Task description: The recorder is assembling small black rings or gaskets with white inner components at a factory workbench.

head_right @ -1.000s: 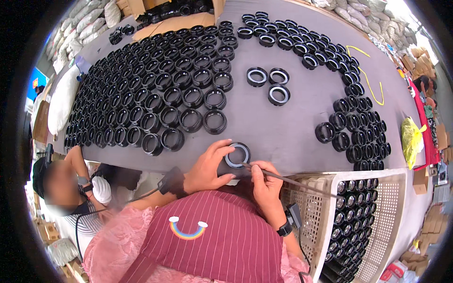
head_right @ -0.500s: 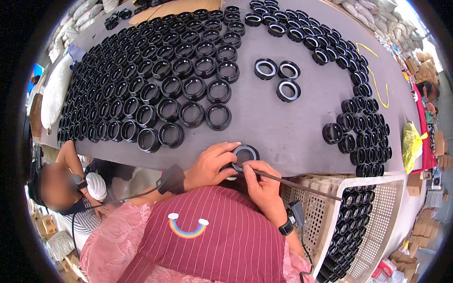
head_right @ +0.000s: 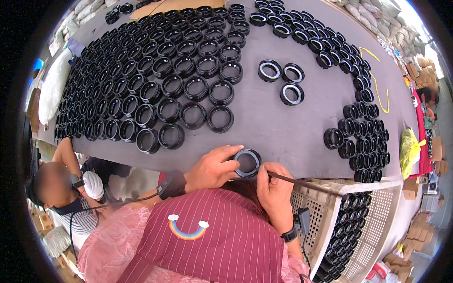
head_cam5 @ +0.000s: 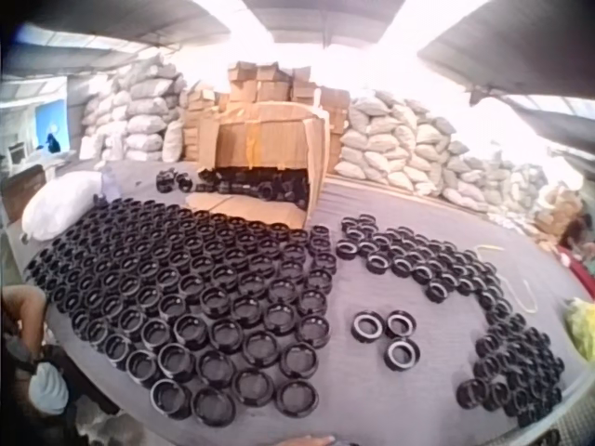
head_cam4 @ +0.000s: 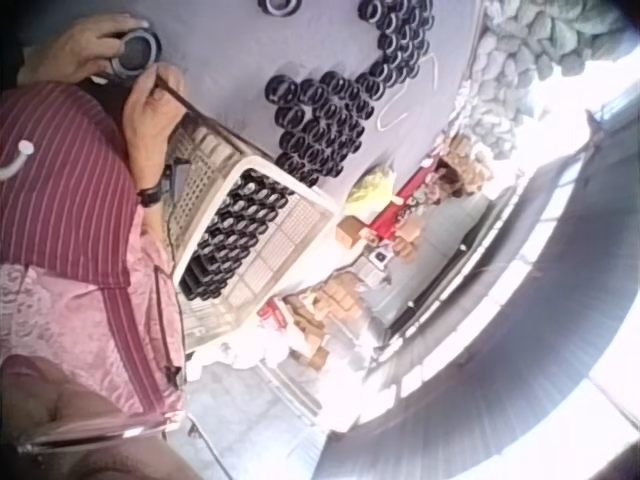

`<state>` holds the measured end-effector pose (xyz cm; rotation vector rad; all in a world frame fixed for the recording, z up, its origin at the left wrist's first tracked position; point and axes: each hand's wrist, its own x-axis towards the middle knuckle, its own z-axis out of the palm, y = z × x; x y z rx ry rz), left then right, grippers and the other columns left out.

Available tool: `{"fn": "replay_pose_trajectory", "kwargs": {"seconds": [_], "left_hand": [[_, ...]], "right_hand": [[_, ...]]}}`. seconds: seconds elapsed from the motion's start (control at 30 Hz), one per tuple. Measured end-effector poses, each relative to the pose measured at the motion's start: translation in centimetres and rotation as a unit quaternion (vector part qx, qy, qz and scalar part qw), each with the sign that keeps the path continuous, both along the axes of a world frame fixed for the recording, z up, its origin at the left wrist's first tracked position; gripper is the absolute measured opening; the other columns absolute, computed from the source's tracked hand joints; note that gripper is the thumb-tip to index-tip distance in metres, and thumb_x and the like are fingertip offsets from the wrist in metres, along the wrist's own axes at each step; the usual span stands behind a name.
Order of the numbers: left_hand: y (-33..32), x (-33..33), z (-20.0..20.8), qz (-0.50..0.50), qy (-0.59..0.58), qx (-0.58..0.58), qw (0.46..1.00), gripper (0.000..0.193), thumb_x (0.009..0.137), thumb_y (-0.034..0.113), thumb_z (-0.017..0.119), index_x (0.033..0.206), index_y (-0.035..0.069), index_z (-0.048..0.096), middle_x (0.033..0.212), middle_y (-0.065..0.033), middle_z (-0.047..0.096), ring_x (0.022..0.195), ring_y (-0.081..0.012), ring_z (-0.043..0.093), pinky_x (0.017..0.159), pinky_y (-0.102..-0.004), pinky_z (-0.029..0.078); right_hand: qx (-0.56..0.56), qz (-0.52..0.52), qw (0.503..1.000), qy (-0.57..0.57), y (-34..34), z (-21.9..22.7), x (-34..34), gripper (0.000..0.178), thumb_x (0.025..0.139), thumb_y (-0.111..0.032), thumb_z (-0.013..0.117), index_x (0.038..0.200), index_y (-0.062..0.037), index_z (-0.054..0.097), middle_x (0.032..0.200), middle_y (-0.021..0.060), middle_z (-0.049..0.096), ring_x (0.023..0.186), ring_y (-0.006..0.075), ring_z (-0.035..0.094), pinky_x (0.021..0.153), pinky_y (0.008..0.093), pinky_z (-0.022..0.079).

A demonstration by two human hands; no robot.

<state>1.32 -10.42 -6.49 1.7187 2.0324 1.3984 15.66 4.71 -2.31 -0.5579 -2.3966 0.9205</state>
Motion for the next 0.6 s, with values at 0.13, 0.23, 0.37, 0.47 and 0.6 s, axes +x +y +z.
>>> {"fn": "replay_pose_trajectory", "kwargs": {"seconds": [0.13, 0.23, 0.37, 0.47, 0.6], "left_hand": [[0.0, 0.0, -0.2, 0.005, -0.001, 0.006, 1.0, 0.028, 0.071, 0.008, 0.076, 0.092, 0.003, 0.059, 0.13, -0.0245, 0.056, 0.118, -0.0407, 0.057, 0.099, -0.0466, 0.048], [-0.1, -0.1, -0.2, 0.008, -0.008, 0.003, 1.0, 0.029, 0.071, 0.008, 0.077, 0.093, 0.002, 0.06, 0.13, -0.0245, 0.057, 0.117, -0.0408, 0.058, 0.099, -0.047, 0.048], [-0.2, 0.0, -0.4, 0.007, 0.004, 0.014, 1.0, 0.03, 0.07, 0.009, 0.077, 0.094, 0.002, 0.061, 0.128, -0.0243, 0.058, 0.116, -0.0409, 0.058, 0.099, -0.0475, 0.048], [0.1, 0.2, -0.6, 0.013, 0.02, 0.029, 0.999, 0.03, 0.07, 0.009, 0.077, 0.094, 0.003, 0.061, 0.127, -0.0231, 0.059, 0.114, -0.0405, 0.059, 0.096, -0.0475, 0.049], [0.4, 0.1, 0.9, 0.026, 0.049, 0.008, 0.998, 0.024, 0.075, 0.014, 0.075, 0.091, 0.005, 0.059, 0.119, -0.0189, 0.063, 0.106, -0.0366, 0.061, 0.085, -0.0467, 0.049]], "right_hand": [[0.057, 0.003, 0.998, -0.018, 0.3, -1.0, -0.7, 0.004, 0.085, -0.001, 0.066, 0.087, -0.0036, 0.065, 0.084, 0.0134, 0.068, 0.077, 0.0324, 0.065, 0.067, 0.0407, 0.049], [0.053, 0.025, 0.997, 0.047, 0.5, -1.8, -1.6, 0.008, 0.084, 0.0, 0.066, 0.09, -0.0053, 0.066, 0.087, 0.012, 0.069, 0.078, 0.0299, 0.064, 0.071, 0.0393, 0.047], [0.028, 0.081, 0.992, 0.092, -0.1, -1.7, -2.6, 0.008, 0.085, -0.001, 0.066, 0.091, -0.0053, 0.067, 0.086, 0.0096, 0.07, 0.077, 0.0285, 0.063, 0.076, 0.0389, 0.045], [0.006, 0.139, 0.988, 0.066, 0.2, -1.4, -2.3, 0.008, 0.085, 0.0, 0.065, 0.09, -0.0052, 0.067, 0.084, 0.0094, 0.07, 0.076, 0.0276, 0.062, 0.076, 0.038, 0.045], [-0.181, 0.036, 0.964, 0.191, 0.9, -2.9, 1.0, 0.015, 0.1, -0.012, 0.05, 0.094, -0.0031, 0.061, 0.087, 0.0085, 0.063, 0.071, 0.0123, 0.054, 0.066, 0.025, 0.042]]}}
